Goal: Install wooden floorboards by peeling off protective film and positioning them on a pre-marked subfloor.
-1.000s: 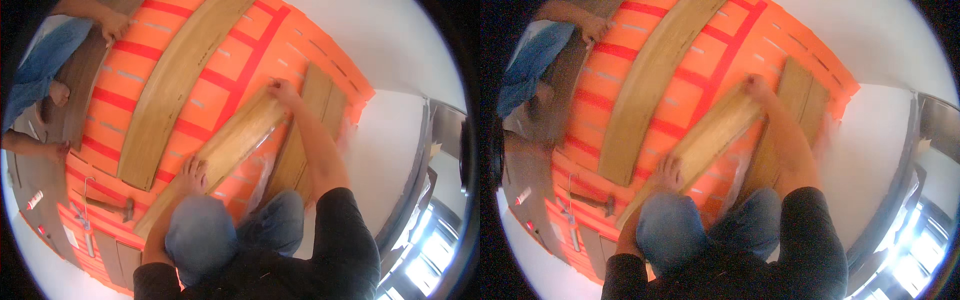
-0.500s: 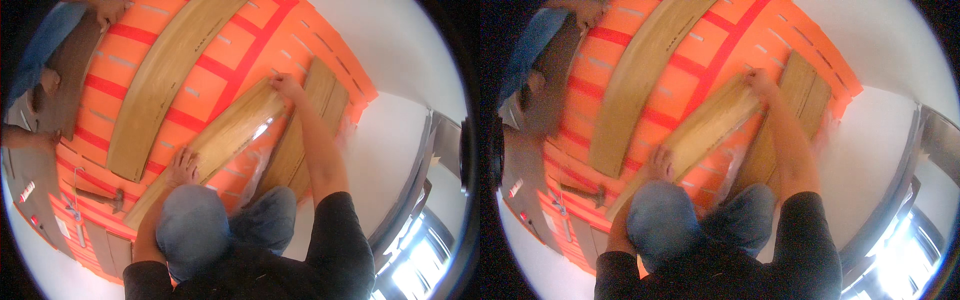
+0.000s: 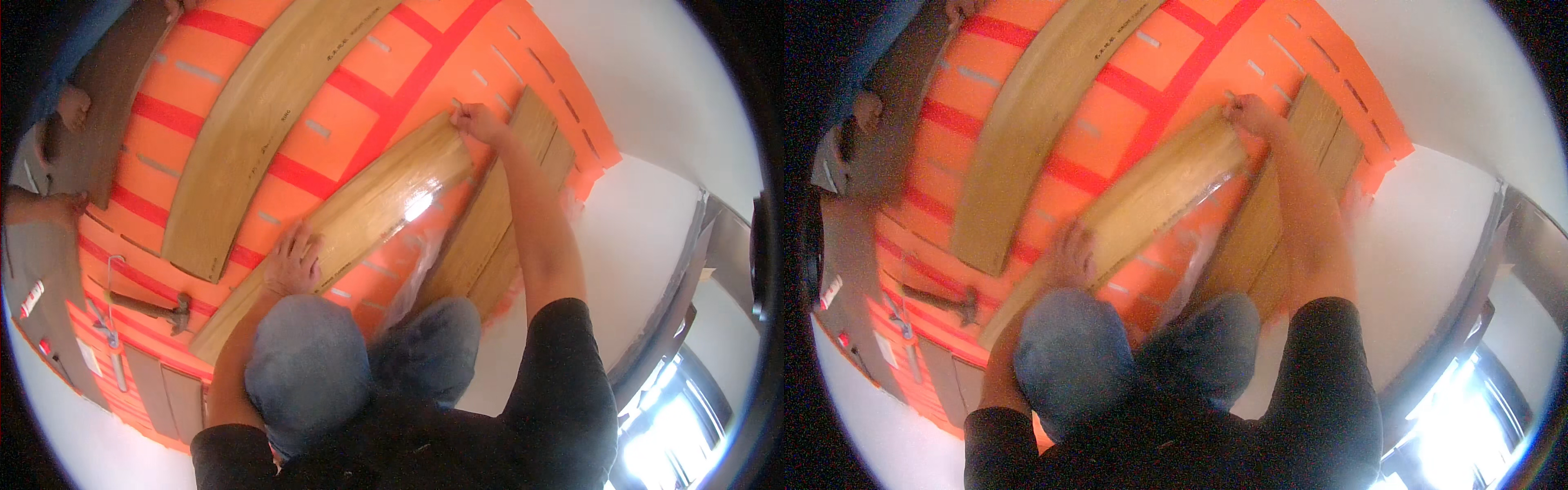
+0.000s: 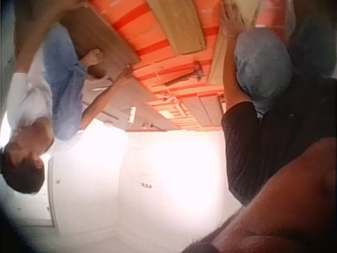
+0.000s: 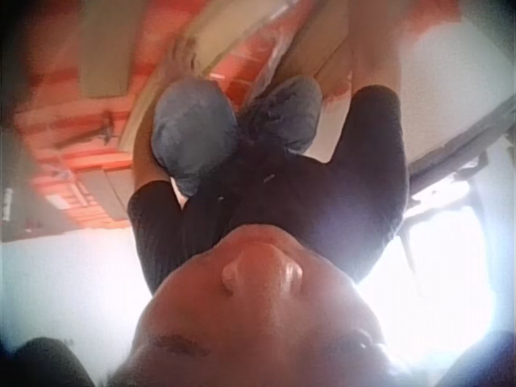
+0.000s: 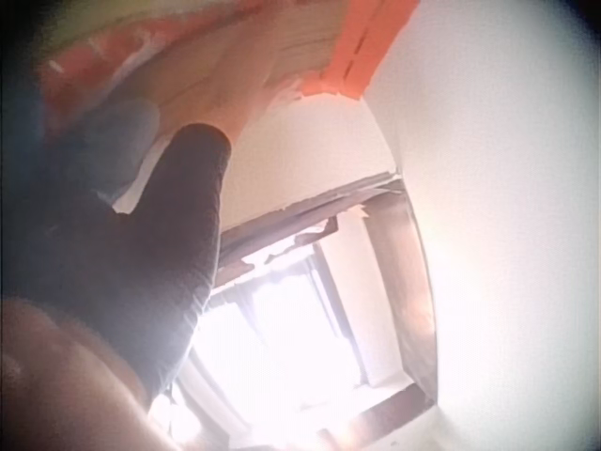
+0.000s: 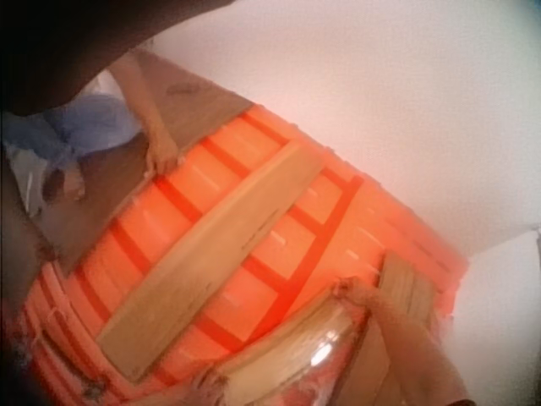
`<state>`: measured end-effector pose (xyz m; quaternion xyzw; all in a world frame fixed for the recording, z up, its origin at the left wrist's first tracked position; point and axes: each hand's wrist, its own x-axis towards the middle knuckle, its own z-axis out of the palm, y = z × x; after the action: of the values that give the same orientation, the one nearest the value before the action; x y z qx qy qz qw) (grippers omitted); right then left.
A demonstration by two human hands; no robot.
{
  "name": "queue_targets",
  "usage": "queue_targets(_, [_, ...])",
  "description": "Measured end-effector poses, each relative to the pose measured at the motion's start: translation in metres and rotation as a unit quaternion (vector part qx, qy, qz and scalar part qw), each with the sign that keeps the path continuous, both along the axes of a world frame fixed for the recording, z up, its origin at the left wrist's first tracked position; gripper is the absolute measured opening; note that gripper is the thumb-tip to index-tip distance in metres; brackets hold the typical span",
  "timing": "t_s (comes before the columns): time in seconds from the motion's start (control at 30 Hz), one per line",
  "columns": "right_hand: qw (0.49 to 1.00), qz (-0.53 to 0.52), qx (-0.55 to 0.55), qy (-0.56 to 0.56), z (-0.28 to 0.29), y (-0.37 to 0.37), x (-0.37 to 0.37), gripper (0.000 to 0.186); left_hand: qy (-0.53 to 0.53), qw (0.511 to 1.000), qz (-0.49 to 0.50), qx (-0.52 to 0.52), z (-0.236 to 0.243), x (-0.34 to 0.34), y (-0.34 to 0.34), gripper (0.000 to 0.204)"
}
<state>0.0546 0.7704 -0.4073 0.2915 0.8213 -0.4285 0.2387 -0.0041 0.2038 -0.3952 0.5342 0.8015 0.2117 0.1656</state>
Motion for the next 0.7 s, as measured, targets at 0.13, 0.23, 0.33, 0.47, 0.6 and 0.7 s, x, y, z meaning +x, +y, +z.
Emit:
queue_targets(0.13, [0.996,0.058,0.06,0.001,0.003,-0.004,-0.002,0.019,0.019,1.0,0.007,0.021,-0.001,0.001,0.0,0.052])
queue_targets(0.23, [0.988,0.071,0.139,-0.002,0.008,-0.019,-0.002,0.019,-0.004,1.0,0.012,-0.002,-0.002,0.001,0.0,0.053])
queue_targets(0.33, [0.975,0.043,0.215,0.022,0.012,-0.039,0.002,0.019,-0.009,1.0,0.002,-0.017,-0.005,0.001,-0.001,0.054])
queue_targets(0.47, [0.977,-0.113,0.171,0.056,0.012,-0.051,0.008,0.018,-0.015,1.0,0.013,-0.003,-0.011,0.003,-0.003,0.054])
queue_targets(0.6, [0.978,-0.154,0.116,0.077,0.012,-0.051,0.006,0.02,-0.007,1.0,0.016,0.006,-0.014,0.005,-0.004,0.052])
queue_targets(0.7, [0.98,-0.117,0.137,0.082,0.018,-0.053,-0.002,0.026,-0.003,1.0,0.012,-0.008,-0.019,0.005,-0.002,0.05])
